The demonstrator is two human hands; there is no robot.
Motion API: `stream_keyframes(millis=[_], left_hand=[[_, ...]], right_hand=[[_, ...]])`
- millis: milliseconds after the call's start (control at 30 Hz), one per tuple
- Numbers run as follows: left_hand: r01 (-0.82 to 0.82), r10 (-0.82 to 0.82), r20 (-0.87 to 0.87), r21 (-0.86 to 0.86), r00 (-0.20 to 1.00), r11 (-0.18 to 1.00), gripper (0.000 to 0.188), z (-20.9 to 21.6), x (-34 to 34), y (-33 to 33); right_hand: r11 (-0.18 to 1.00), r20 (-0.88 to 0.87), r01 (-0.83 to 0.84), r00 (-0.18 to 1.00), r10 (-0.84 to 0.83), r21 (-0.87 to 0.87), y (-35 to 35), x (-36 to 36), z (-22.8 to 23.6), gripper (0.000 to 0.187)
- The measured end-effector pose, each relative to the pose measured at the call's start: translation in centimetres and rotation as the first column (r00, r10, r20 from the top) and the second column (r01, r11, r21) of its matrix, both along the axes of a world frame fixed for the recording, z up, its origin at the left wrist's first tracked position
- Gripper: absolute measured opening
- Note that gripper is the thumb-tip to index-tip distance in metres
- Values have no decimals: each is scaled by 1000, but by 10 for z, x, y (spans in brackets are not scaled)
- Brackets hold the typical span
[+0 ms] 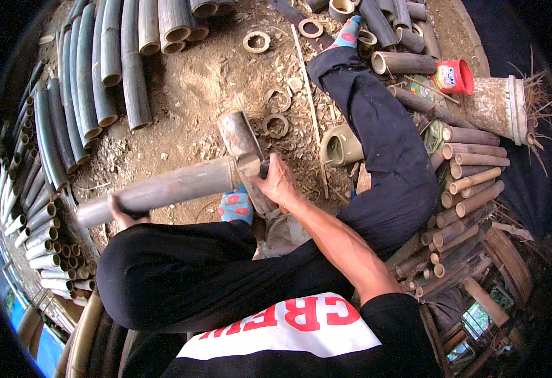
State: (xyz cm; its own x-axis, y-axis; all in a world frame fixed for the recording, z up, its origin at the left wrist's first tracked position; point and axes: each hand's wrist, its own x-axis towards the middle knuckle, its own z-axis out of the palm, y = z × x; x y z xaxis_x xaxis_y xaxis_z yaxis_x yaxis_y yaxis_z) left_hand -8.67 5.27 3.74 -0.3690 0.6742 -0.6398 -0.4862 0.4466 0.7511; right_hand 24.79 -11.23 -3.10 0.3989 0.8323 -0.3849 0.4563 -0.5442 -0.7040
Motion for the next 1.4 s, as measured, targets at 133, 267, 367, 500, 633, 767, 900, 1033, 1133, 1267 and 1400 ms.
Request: stream_keyframes(millis=[133, 267, 367, 500, 633, 767, 900, 1033, 1133, 1267, 1400], left_hand=[[-24, 65, 193, -209, 979, 978, 78, -72, 5, -39], [-146, 214, 100, -457, 972, 878, 82, -85, -1, -49], [398, -470, -515, -251, 717, 882, 92, -61, 16, -96], [869, -115, -914, -406, -389, 283, 102, -24, 52, -92], [831, -169, -848, -527, -502, 180, 90, -70, 18, -35], [676, -472, -490, -605, -733, -421, 105, -23, 44, 27], [820, -344, -747, -545, -570, -175, 101, -29, 46, 11], [774, -249, -741, -629, -624, -70, 88, -41, 42, -10], [735, -338, -655, -630, -676, -249, 86, -35, 40, 4], [683, -362, -586, -681, -724, -265, 90, -29, 48, 19], [724, -308, -658, -657, -687, -210, 92, -40, 38, 18]], right_hand=[[997, -22, 24, 999, -26, -72, -16, 6, 12, 51], [995, -93, 96, 991, -99, -41, -39, 25, 57, 40], [992, -89, 123, 988, -123, -9, -51, 29, 92, 43], [988, -23, 133, 991, -135, -74, -56, 23, 103, 41], [990, -57, 90, 994, -97, -111, -42, 19, 109, 39], [993, 29, 8, 1000, -5, -120, -34, 25, 124, 38], [985, 49, -107, 992, 114, -136, -25, 31, 131, 37], [961, 172, -275, 948, 268, 15, -16, 34, 128, 36], [932, 224, -362, 909, 350, 12, -5, 37, 132, 35], [896, 256, -438, 861, 440, -65, 2, 38, 139, 33], [862, 284, -506, 823, 492, -28, 3, 34, 139, 33]])
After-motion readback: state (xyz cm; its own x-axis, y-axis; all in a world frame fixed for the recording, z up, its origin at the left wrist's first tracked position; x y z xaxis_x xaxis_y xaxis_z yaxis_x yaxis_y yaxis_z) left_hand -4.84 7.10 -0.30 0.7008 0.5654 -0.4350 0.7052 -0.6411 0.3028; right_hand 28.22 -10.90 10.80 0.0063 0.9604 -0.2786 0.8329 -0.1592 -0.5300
